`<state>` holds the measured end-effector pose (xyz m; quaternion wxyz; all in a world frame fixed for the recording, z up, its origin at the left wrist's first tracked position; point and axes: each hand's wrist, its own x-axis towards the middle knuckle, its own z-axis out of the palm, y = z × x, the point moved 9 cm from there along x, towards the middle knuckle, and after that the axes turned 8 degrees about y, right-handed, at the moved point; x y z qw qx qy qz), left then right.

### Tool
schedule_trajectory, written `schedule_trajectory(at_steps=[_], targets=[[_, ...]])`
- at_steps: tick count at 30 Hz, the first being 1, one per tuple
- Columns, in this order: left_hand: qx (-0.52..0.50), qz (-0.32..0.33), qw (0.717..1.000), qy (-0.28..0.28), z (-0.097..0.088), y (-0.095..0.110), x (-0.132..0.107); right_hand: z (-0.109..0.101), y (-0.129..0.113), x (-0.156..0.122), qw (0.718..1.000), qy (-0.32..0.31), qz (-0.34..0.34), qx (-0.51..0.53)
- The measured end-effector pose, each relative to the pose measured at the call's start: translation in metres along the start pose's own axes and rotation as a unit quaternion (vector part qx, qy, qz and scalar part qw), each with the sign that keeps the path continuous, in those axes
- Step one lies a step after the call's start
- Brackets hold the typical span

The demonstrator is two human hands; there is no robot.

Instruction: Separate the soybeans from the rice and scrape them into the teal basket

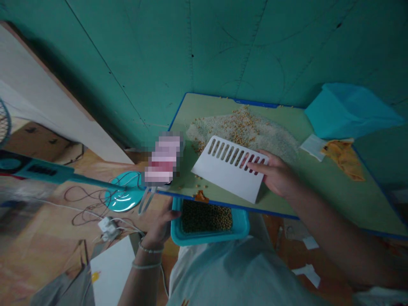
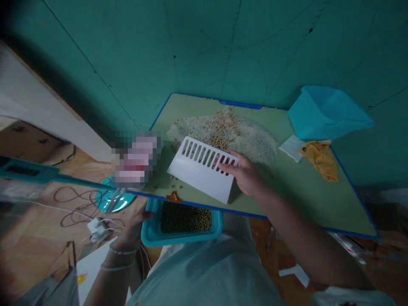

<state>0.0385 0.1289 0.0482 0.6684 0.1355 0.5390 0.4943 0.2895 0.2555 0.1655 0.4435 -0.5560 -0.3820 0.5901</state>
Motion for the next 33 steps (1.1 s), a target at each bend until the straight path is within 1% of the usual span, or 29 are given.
schedule_trajectory(at_steps=[4, 8, 10, 14, 17, 23, 26, 28, 33], targets=[[0.003, -0.013, 1.0, -0.016, -0.006, 0.004, -0.002, 0.009, 0.004, 0.001, 1.0, -0.013, 0.006, -0.009], [0.012, -0.001, 1.0, -0.005, -0.017, 0.009, 0.001, 0.017, 0.009, -0.001, 0.999, -0.034, 0.014, -0.007], [0.015, 0.01, 1.0, 0.002, -0.02, 0.014, 0.003, 0.022, 0.012, -0.001, 0.999, -0.049, 0.021, -0.008], [0.011, 0.013, 1.0, -0.004, -0.018, 0.019, 0.003, 0.028, 0.017, -0.001, 0.997, -0.062, 0.032, -0.018], [0.009, 0.014, 1.0, -0.009, -0.018, 0.02, 0.003, 0.032, 0.021, -0.003, 0.996, -0.072, 0.049, -0.002], [0.005, 0.0, 1.0, 0.008, -0.022, 0.017, 0.005, 0.033, 0.021, -0.011, 0.995, -0.071, 0.07, 0.014], [0.011, 0.001, 1.0, 0.018, -0.021, 0.018, 0.006, 0.032, 0.02, -0.012, 0.995, -0.069, 0.067, 0.011], [0.012, 0.002, 1.0, 0.017, -0.018, 0.018, 0.005, 0.033, 0.019, -0.012, 0.995, -0.074, 0.062, 0.007], [0.007, -0.01, 1.0, -0.005, -0.006, 0.017, 0.001, 0.036, 0.02, -0.01, 0.995, -0.085, 0.057, 0.008]])
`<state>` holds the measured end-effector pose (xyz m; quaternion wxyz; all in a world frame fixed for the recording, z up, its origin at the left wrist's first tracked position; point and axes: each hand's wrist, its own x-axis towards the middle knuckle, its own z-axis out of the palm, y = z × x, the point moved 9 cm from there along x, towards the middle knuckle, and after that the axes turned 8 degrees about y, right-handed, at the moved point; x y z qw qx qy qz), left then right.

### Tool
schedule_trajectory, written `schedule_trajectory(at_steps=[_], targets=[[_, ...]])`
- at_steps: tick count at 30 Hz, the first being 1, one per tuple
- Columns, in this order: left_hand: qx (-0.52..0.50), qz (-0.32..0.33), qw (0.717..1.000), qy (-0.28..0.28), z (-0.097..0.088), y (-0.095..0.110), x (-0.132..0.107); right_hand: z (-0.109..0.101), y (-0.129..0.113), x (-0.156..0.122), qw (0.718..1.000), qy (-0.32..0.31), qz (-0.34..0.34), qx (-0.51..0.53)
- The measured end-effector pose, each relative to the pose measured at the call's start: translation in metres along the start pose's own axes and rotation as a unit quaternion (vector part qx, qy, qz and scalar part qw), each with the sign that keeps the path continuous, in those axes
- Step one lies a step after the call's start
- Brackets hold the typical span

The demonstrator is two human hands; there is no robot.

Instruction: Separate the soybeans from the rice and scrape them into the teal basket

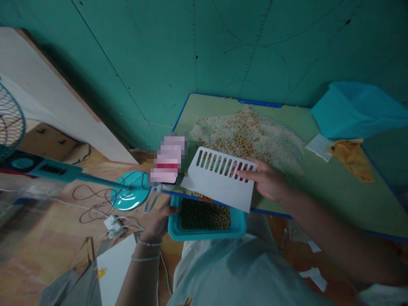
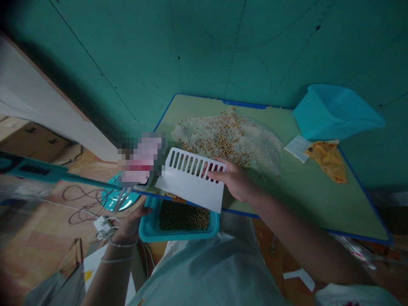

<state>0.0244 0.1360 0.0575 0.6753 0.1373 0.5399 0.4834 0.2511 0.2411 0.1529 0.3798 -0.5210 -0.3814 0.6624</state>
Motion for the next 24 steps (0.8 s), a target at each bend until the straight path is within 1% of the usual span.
schedule_trajectory(at_steps=[4, 8, 11, 18, 24], targets=[[0.003, 0.0, 1.0, 0.001, 0.0011, 0.0002, -0.0003, 0.005, 0.0012, 0.0025, 1.0, -0.009, 0.004, -0.001], [0.009, 0.018, 1.0, 0.024, -0.0045, 0.0029, 0.0014, 0.0074, 0.0012, 0.0041, 1.0, -0.008, 0.005, -0.006], [0.019, 0.018, 0.999, 0.036, -0.0069, 0.003, 0.0013, 0.0072, 0.0013, 0.0038, 1.0, -0.011, 0.007, -0.003], [-0.006, 0.012, 1.0, 0.024, -0.0056, 0.0003, 0.0005, 0.0012, 0.0007, 0.0012, 0.999, -0.027, -0.014, -0.035], [0.008, 0.041, 0.998, 0.037, -0.0053, 0.0073, 0.0008, 0.0025, -0.0016, 0.0017, 0.998, -0.036, -0.023, -0.036]])
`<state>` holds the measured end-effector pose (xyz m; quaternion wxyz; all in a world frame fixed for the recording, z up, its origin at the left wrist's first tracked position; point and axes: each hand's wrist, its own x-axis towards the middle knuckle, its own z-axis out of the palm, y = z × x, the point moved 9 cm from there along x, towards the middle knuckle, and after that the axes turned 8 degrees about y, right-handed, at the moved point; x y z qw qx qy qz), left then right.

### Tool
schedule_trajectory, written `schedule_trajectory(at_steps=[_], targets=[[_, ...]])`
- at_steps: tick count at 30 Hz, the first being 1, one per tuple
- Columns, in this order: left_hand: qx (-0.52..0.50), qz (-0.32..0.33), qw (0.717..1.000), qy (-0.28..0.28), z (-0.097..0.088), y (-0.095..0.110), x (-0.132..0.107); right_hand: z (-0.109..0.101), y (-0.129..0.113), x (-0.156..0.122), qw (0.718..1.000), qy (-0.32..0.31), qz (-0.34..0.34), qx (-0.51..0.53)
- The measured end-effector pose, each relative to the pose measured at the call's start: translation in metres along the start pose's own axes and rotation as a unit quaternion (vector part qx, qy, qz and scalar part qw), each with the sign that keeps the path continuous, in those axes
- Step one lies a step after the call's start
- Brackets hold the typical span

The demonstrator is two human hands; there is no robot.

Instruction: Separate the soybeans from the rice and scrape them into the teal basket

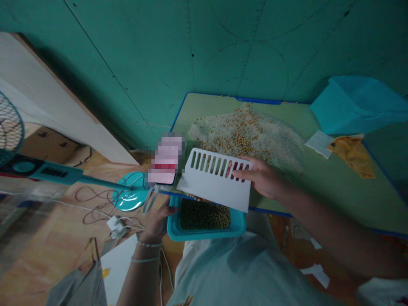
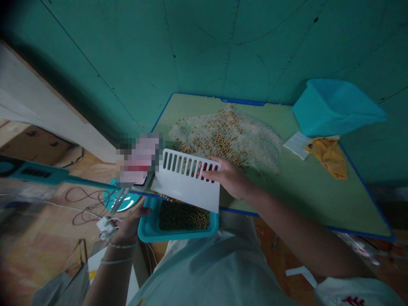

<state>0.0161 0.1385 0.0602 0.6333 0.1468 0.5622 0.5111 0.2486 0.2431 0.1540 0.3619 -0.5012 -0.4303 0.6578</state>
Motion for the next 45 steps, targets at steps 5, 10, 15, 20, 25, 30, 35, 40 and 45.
schedule_trajectory(at_steps=[5, 10, 15, 20, 25, 30, 35, 40, 45], targets=[[0.009, -0.005, 1.0, -0.008, 0.003, -0.001, -0.001, 0.006, 0.001, 0.002, 1.0, -0.016, -0.006, -0.003], [-0.002, -0.024, 1.0, -0.008, 0.0, -0.007, 0.001, 0.017, 0.008, -0.004, 0.998, -0.062, -0.006, -0.02], [-0.004, -0.027, 1.0, -0.009, 0.003, -0.005, -0.005, -0.018, -0.006, -0.011, 1.0, 0.013, -0.006, -0.004], [-0.009, -0.049, 0.999, -0.023, 0.009, -0.011, -0.008, -0.092, -0.045, -0.009, 0.982, 0.176, -0.062, 0.016], [-0.003, -0.059, 0.997, -0.044, 0.02, -0.02, -0.008, -0.112, -0.043, -0.005, 0.979, 0.197, -0.053, -0.005], [-0.009, -0.057, 0.994, -0.088, 0.031, -0.025, -0.011, -0.096, -0.026, -0.008, 0.987, 0.156, -0.02, 0.006], [-0.016, -0.045, 0.994, -0.1, 0.027, -0.027, -0.008, -0.101, -0.026, -0.004, 0.986, 0.167, -0.026, 0.015], [-0.021, -0.043, 0.994, -0.096, 0.026, -0.027, -0.008, -0.096, -0.021, -0.002, 0.99, 0.142, -0.016, -0.006], [-0.022, -0.03, 0.992, -0.119, 0.033, -0.023, -0.011, -0.093, -0.018, -0.005, 0.989, 0.145, -0.009, 0.02]])
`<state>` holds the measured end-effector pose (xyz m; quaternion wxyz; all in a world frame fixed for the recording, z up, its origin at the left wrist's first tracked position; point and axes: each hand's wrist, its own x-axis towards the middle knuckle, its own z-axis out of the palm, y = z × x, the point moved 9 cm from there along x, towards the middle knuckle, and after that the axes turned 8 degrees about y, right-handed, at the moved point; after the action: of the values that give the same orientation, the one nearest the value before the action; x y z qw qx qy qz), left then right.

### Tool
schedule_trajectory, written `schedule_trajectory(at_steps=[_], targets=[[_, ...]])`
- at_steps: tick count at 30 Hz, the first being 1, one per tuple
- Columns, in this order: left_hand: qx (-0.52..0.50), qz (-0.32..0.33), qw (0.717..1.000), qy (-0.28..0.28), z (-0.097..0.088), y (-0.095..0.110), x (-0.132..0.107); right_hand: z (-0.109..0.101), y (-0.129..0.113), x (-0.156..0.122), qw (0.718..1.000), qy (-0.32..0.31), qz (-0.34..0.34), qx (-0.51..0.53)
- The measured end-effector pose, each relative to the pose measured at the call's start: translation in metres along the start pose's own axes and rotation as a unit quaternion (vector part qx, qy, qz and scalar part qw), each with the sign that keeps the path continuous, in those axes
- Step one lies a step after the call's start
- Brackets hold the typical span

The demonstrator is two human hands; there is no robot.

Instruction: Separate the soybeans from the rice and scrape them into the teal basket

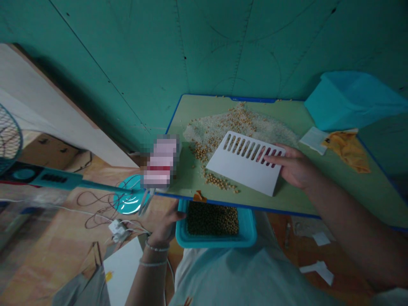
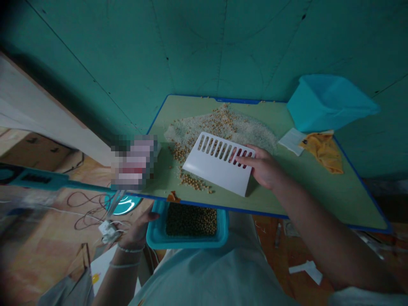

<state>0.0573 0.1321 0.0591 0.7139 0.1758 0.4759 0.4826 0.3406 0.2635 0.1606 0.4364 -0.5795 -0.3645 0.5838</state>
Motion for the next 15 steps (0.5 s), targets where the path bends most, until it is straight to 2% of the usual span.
schedule_trajectory(at_steps=[3, 8, 15], targets=[[0.001, -0.013, 1.0, -0.003, 0.001, -0.003, 0.001, 0.003, 0.004, -0.004, 1.0, -0.009, 0.011, -0.009], [0.013, 0.013, 1.0, 0.009, 0.001, 0.002, 0.002, 0.01, 0.009, -0.011, 0.999, -0.024, 0.028, -0.003], [0.019, 0.013, 1.0, 0.015, 0.001, 0.001, 0.003, 0.019, 0.016, -0.018, 0.998, -0.045, 0.045, -0.009]])
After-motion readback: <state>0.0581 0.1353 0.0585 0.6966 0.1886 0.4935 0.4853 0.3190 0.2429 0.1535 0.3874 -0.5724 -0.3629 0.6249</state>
